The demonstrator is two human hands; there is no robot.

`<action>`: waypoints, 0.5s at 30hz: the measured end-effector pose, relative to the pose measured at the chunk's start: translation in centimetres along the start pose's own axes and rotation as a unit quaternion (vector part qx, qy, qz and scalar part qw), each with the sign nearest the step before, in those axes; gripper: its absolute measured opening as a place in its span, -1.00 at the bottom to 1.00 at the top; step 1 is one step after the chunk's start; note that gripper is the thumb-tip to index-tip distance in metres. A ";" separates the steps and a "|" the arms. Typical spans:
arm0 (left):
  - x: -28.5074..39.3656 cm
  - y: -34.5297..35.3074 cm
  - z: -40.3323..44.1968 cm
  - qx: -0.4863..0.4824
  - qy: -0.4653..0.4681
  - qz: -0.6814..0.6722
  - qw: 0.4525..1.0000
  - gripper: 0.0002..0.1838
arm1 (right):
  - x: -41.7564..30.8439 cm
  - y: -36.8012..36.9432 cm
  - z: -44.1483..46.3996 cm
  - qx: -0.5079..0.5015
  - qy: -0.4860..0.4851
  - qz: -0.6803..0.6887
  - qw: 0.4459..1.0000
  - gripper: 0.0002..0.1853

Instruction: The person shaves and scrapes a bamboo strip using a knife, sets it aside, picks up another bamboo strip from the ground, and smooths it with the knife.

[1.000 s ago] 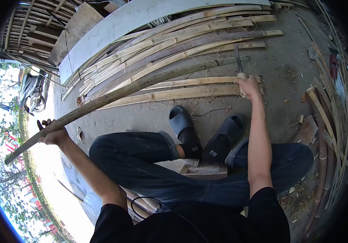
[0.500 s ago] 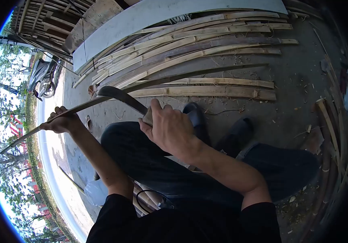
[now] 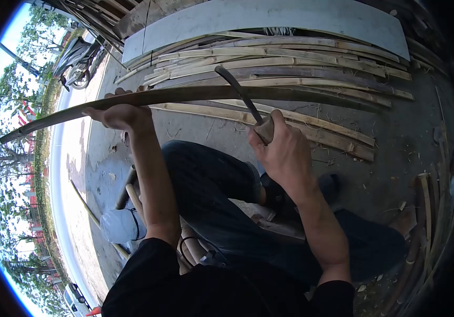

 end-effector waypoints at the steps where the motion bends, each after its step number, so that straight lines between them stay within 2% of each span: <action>1: -0.7 0.0 0.8 0.001 0.072 -0.013 0.997 -0.38 | -2.3 -0.1 0.5 -0.004 -0.021 0.013 1.000 -0.38; 4: -0.7 -0.1 -4.0 -0.122 0.004 0.007 0.992 -0.42 | -5.2 -1.7 1.3 -0.003 -0.010 0.077 0.997 -0.46; 6: -1.9 -1.6 -4.4 -0.240 -0.065 -0.029 0.968 -0.44 | -3.8 -3.5 1.3 0.021 -0.002 0.038 0.999 -0.47; 7: -2.2 -2.2 -5.0 -0.241 -0.075 -0.035 0.967 -0.44 | -2.5 -4.5 1.1 0.039 0.015 0.003 0.999 -0.48; 9: -3.0 -3.0 -7.1 -0.419 -0.132 0.022 0.898 -0.48 | -0.1 -5.6 0.6 0.029 0.047 -0.016 0.998 -0.43; 11: -4.9 -4.1 -9.4 -0.499 -0.182 0.038 0.846 -0.54 | 1.5 -6.5 -0.4 0.068 0.067 -0.033 0.995 -0.37; 13: -6.1 -4.2 -12.4 -0.512 -0.179 0.059 0.838 -0.58 | 2.3 -6.6 -1.4 0.067 0.089 -0.039 0.993 -0.32; 15: -8.7 -4.6 -15.7 -0.525 -0.268 0.053 0.806 -0.57 | 2.8 -6.5 -2.5 0.080 0.081 -0.028 0.993 -0.31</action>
Point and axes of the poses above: each hand's wrist, its own z-axis towards the middle knuckle, its own y-axis out of the palm, x = y × z, the point moved 3 cm from there along z, towards the middle knuckle, and after that the axes turned 11 degrees about x, right-handed, at the moved point
